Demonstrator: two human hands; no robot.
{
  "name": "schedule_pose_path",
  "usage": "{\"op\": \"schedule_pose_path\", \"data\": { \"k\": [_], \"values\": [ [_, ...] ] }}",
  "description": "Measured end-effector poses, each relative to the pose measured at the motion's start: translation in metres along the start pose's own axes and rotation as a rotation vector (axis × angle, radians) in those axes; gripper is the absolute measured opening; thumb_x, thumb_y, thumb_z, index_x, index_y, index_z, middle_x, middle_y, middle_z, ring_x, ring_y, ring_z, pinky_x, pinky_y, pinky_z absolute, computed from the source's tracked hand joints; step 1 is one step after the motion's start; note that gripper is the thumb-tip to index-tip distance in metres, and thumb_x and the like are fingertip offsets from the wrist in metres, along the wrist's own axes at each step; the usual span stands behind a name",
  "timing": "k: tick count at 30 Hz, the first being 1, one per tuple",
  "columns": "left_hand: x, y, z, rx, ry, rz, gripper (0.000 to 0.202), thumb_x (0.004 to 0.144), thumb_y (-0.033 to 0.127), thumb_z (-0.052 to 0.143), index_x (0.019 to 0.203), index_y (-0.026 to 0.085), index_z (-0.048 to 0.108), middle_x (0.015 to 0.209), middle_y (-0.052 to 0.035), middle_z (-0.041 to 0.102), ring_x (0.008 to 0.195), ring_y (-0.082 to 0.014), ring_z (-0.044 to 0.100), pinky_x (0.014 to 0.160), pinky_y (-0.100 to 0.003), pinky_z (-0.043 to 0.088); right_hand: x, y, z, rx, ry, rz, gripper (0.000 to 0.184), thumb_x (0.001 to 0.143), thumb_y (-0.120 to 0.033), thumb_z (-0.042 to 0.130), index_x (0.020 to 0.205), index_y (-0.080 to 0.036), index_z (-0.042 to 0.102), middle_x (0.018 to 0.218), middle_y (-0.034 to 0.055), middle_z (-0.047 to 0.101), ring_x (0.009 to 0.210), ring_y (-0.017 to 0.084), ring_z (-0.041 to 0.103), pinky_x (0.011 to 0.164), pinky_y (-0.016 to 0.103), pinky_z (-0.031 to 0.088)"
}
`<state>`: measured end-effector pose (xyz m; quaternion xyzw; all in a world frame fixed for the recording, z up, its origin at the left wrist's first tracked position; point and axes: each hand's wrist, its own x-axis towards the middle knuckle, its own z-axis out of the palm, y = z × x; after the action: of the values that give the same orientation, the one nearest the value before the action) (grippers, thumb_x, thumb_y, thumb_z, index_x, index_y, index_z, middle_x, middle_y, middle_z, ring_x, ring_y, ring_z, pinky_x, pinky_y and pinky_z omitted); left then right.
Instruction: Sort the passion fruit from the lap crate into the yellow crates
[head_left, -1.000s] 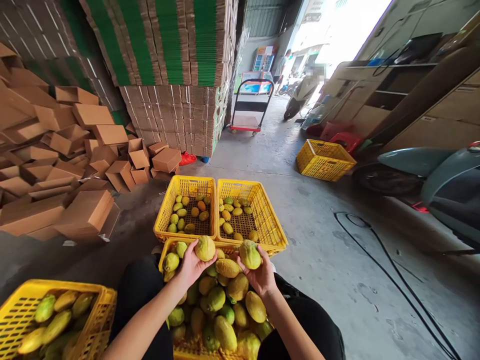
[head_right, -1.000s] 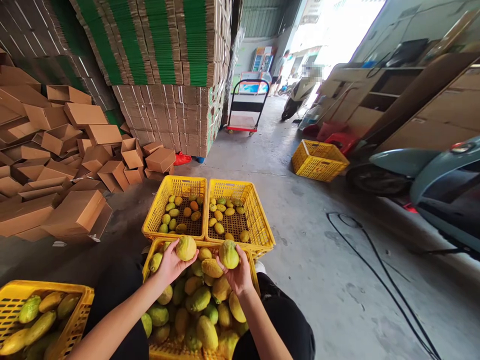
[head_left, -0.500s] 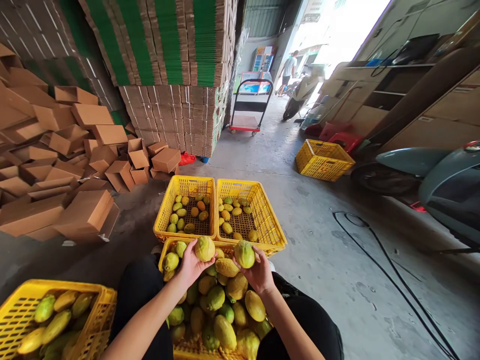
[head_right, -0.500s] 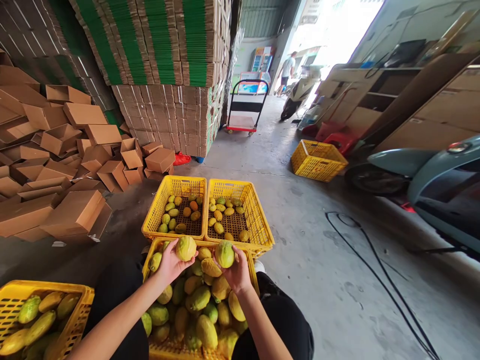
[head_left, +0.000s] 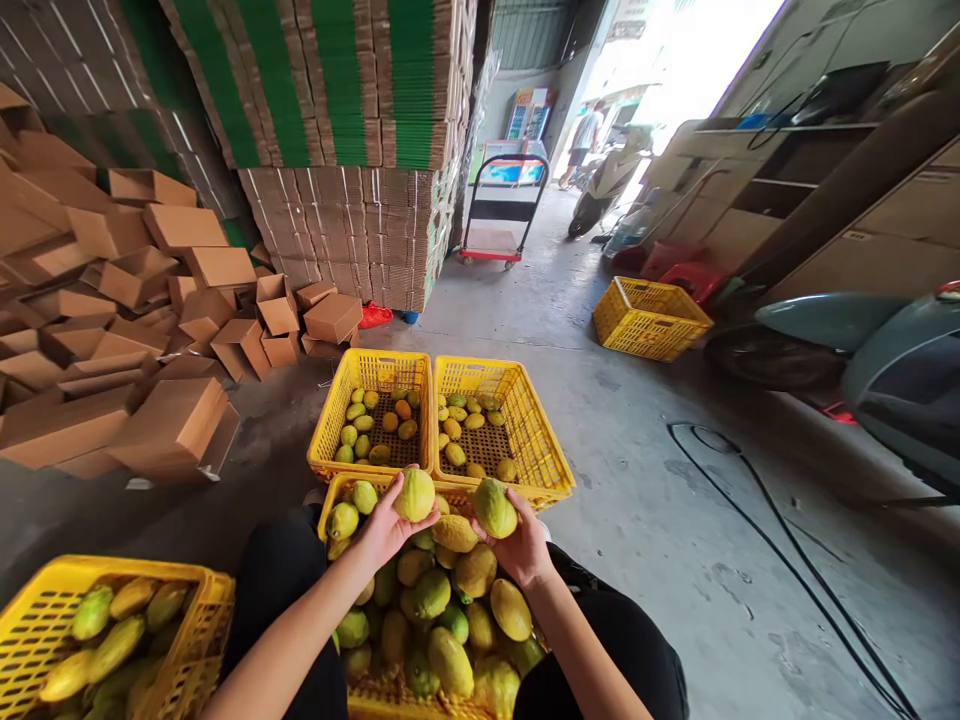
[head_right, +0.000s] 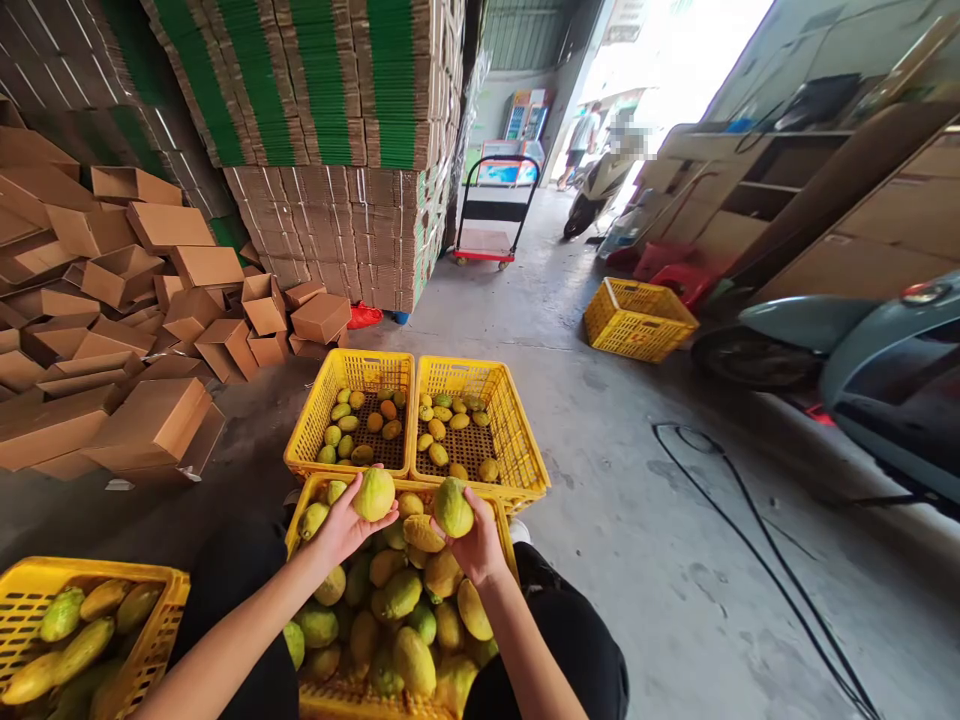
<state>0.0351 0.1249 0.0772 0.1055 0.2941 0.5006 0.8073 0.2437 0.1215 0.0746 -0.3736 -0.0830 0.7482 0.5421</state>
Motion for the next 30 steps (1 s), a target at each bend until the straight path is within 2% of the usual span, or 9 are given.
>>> {"op": "schedule_pose_path", "data": {
  "k": [6, 9, 12, 15, 19, 21, 25, 30],
  "values": [
    [0.000, -0.006, -0.001, 0.031, 0.057, 0.002, 0.029, 0.075, 0.031, 0.066, 0.099, 0.016, 0.057, 0.093, -0.0084, 0.066, 0.086, -0.0252, 0.065, 0.078, -0.040, 0.050, -0.002, 0.003, 0.002, -0.017, -0.016, 0.001, 0.029, 0.066, -0.035, 0.071, 0.091, -0.023, 0.066, 0.076, 0.0002, 0.072, 0.073, 0.023, 0.068, 0.072, 0.038, 0.054],
    [-0.001, -0.006, 0.001, 0.008, 0.086, -0.012, 0.026, 0.076, 0.030, 0.065, 0.096, 0.015, 0.057, 0.089, -0.0089, 0.067, 0.085, -0.0248, 0.065, 0.076, -0.038, 0.050, -0.003, 0.002, 0.003, -0.001, -0.015, -0.009, 0.028, 0.067, -0.033, 0.071, 0.093, -0.024, 0.065, 0.079, -0.0005, 0.072, 0.075, 0.022, 0.068, 0.076, 0.040, 0.053],
    [-0.003, -0.003, 0.004, -0.021, 0.070, -0.033, 0.029, 0.079, 0.033, 0.059, 0.097, 0.011, 0.058, 0.091, -0.0137, 0.066, 0.087, -0.0258, 0.064, 0.077, -0.039, 0.050, -0.003, 0.000, 0.003, 0.027, -0.014, -0.009, 0.024, 0.069, -0.031, 0.067, 0.092, -0.024, 0.065, 0.082, -0.0001, 0.073, 0.079, 0.022, 0.068, 0.081, 0.042, 0.052],
    [-0.005, -0.001, 0.004, -0.069, 0.023, -0.024, 0.033, 0.080, 0.034, 0.053, 0.102, 0.009, 0.057, 0.096, -0.0165, 0.066, 0.091, -0.0282, 0.063, 0.079, -0.042, 0.050, -0.003, -0.002, 0.004, 0.039, -0.086, 0.012, 0.025, 0.070, -0.034, 0.063, 0.092, -0.022, 0.066, 0.087, 0.0032, 0.073, 0.090, 0.026, 0.067, 0.085, 0.045, 0.050],
    [-0.004, -0.002, 0.003, -0.117, 0.020, -0.005, 0.030, 0.081, 0.030, 0.051, 0.103, 0.011, 0.055, 0.096, -0.0146, 0.066, 0.095, -0.0284, 0.062, 0.083, -0.045, 0.049, -0.004, -0.001, 0.006, 0.043, -0.187, 0.028, 0.033, 0.067, -0.035, 0.062, 0.098, -0.023, 0.065, 0.096, 0.0063, 0.072, 0.102, 0.032, 0.062, 0.086, 0.049, 0.048],
    [-0.003, -0.002, 0.002, -0.116, 0.020, -0.011, 0.030, 0.082, 0.031, 0.052, 0.104, 0.011, 0.055, 0.096, -0.0141, 0.066, 0.094, -0.0271, 0.063, 0.083, -0.043, 0.050, -0.004, 0.002, 0.006, 0.036, -0.178, 0.011, 0.032, 0.068, -0.033, 0.065, 0.098, -0.024, 0.064, 0.095, 0.0045, 0.072, 0.099, 0.030, 0.063, 0.086, 0.047, 0.049],
    [-0.001, -0.003, 0.001, -0.051, 0.041, -0.033, 0.036, 0.082, 0.035, 0.057, 0.107, 0.010, 0.054, 0.093, -0.0135, 0.067, 0.086, -0.0244, 0.065, 0.079, -0.038, 0.052, -0.003, 0.007, 0.003, -0.004, -0.095, -0.056, 0.034, 0.069, -0.029, 0.071, 0.102, -0.030, 0.060, 0.093, -0.0018, 0.071, 0.085, 0.020, 0.066, 0.083, 0.040, 0.051],
    [0.001, -0.001, -0.001, -0.038, 0.068, 0.025, 0.037, 0.079, 0.030, 0.062, 0.111, 0.016, 0.051, 0.096, -0.0108, 0.066, 0.090, -0.0263, 0.065, 0.079, -0.038, 0.051, -0.005, 0.007, 0.004, -0.012, -0.132, -0.088, 0.045, 0.068, -0.022, 0.073, 0.108, -0.035, 0.055, 0.094, -0.0045, 0.067, 0.078, 0.015, 0.063, 0.082, 0.037, 0.052]
  ]
}}
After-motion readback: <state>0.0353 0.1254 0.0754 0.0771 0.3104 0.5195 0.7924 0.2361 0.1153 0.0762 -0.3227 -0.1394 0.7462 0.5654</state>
